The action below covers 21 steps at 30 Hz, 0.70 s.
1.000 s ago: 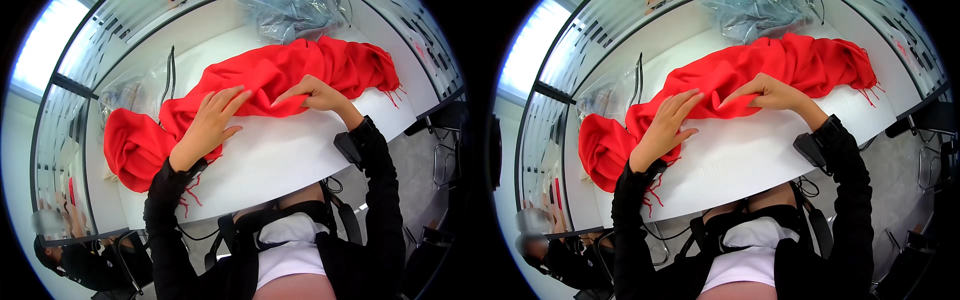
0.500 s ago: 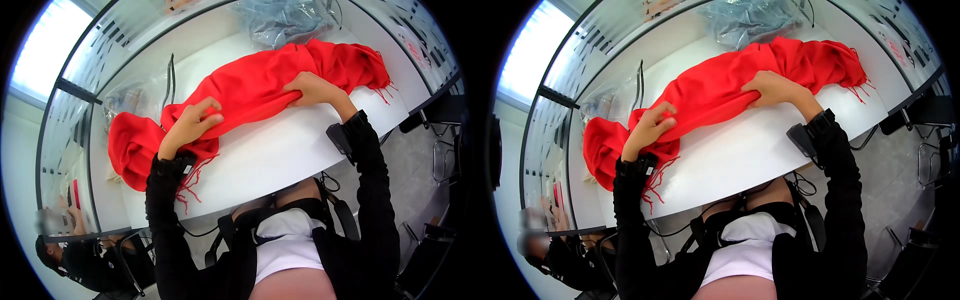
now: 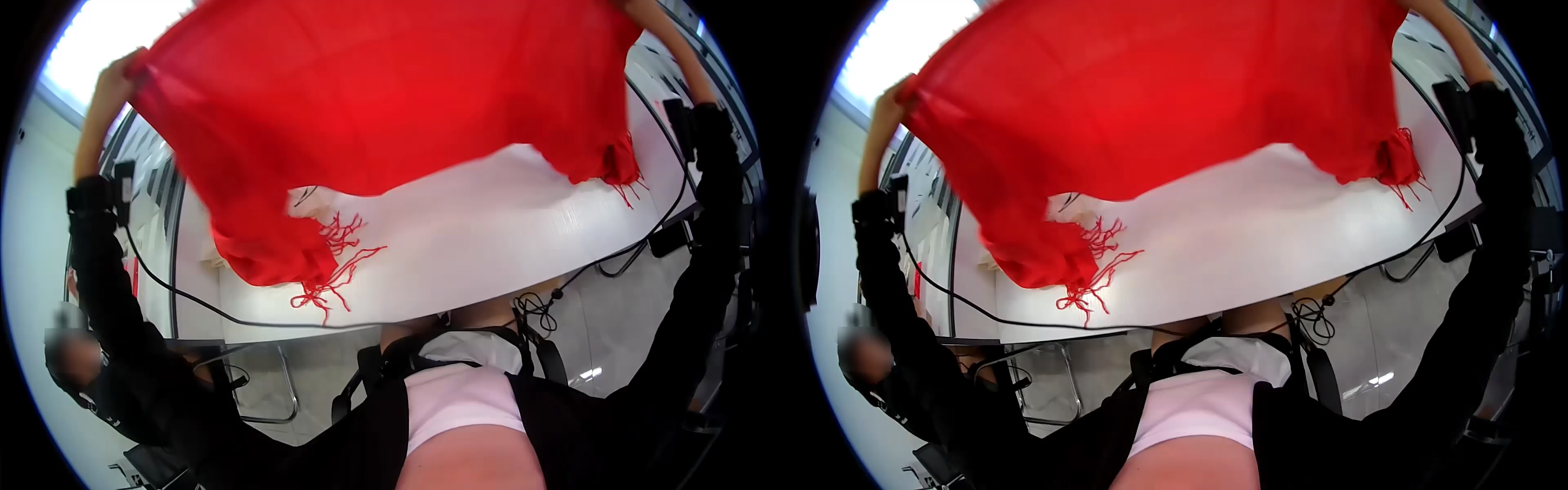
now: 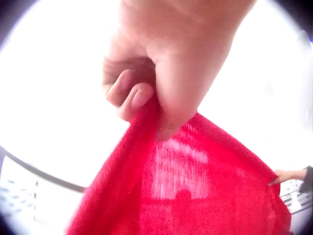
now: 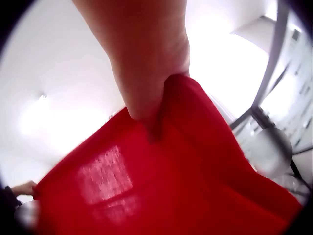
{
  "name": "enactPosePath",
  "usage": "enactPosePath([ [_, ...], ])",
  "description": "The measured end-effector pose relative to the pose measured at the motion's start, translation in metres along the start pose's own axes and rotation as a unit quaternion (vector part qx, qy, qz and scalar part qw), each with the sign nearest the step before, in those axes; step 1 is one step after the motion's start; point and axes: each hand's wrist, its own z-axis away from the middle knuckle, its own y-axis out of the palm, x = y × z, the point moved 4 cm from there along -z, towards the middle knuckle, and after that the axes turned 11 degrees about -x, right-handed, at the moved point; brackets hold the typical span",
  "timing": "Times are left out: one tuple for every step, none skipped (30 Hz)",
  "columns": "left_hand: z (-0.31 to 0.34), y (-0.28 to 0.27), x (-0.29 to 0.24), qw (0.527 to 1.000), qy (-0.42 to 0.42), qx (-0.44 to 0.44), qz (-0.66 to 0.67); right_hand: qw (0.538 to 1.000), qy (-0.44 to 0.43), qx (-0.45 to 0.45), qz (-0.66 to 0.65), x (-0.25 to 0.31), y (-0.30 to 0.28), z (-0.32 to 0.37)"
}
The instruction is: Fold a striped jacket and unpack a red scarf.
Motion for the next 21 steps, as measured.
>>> enactPosePath([
  [-0.026,-0.029,0.017,0.991,0.016,-0.124,-0.046,0.994,-0.026,-0.1,0.047,0.003,-0.02,-0.016],
  [-0.036,-0.056,0.022,0.967,0.029,-0.238,-0.087,0.978,0.013,-0.189,0.082,-0.003,-0.043,-0.031],
  [-0.033,-0.091,-0.006,0.936,0.017,-0.329,-0.122,0.953,0.052,-0.275,0.116,-0.008,-0.062,-0.041],
  [-0.028,-0.122,-0.035,0.896,0.006,-0.417,-0.156,0.91,0.061,-0.376,0.164,-0.003,-0.079,-0.042],
  [-0.025,-0.144,-0.049,0.846,-0.006,-0.498,-0.189,0.854,0.07,-0.471,0.209,0.003,-0.09,-0.038],
  [-0.049,-0.146,0.026,0.847,0.073,-0.484,-0.206,0.887,0.048,-0.409,0.209,-0.002,-0.083,-0.037],
  [-0.071,-0.146,0.099,0.843,0.152,-0.465,-0.222,0.914,0.027,-0.345,0.21,-0.02,-0.075,-0.029],
  [-0.07,-0.131,0.134,0.885,0.119,-0.391,-0.225,0.937,0.005,-0.28,0.21,-0.038,-0.066,-0.018],
  [-0.063,-0.107,0.16,0.919,0.085,-0.311,-0.226,0.955,-0.017,-0.211,0.207,-0.048,-0.054,-0.009],
  [-0.042,-0.083,0.136,0.935,0.001,-0.259,-0.24,0.968,0.026,-0.069,0.238,-0.051,-0.038,0.003],
  [-0.017,-0.059,0.108,0.941,-0.081,-0.201,-0.261,0.959,0.06,0.077,0.265,-0.053,-0.022,0.019],
  [0.006,-0.042,0.092,0.949,-0.139,-0.16,-0.234,0.942,0.075,0.191,0.265,-0.069,-0.001,0.04],
  [0.022,-0.025,0.092,0.949,-0.162,-0.145,-0.229,0.931,0.074,0.253,0.252,-0.091,0.015,0.06],
  [0.035,-0.011,0.092,0.945,-0.171,-0.109,-0.255,0.934,0.061,0.259,0.238,-0.124,0.025,0.077],
  [0.045,0.0,0.093,0.94,-0.181,-0.073,-0.281,0.946,0.033,0.224,0.231,-0.165,0.028,0.094],
  [0.048,0.008,0.109,0.938,-0.165,-0.066,-0.299,0.961,0.016,0.149,0.234,-0.192,0.027,0.102],
  [0.048,0.009,0.141,0.934,-0.15,-0.061,-0.318,0.966,0.058,0.084,0.239,-0.192,0.012,0.091],
  [0.035,-0.001,0.196,0.926,-0.172,-0.082,-0.325,0.965,0.127,-0.05,0.224,-0.174,-0.017,0.069],
  [0.028,-0.028,0.207,0.92,-0.228,-0.177,-0.266,0.944,0.187,-0.205,0.178,-0.156,-0.049,0.049],
  [0.024,-0.054,0.207,0.902,-0.242,-0.279,-0.223,0.884,0.227,-0.402,0.074,-0.133,-0.085,0.034],
  [0.023,-0.075,0.194,0.883,-0.208,-0.377,-0.189,0.803,0.245,-0.54,-0.053,-0.12,-0.108,0.03],
])
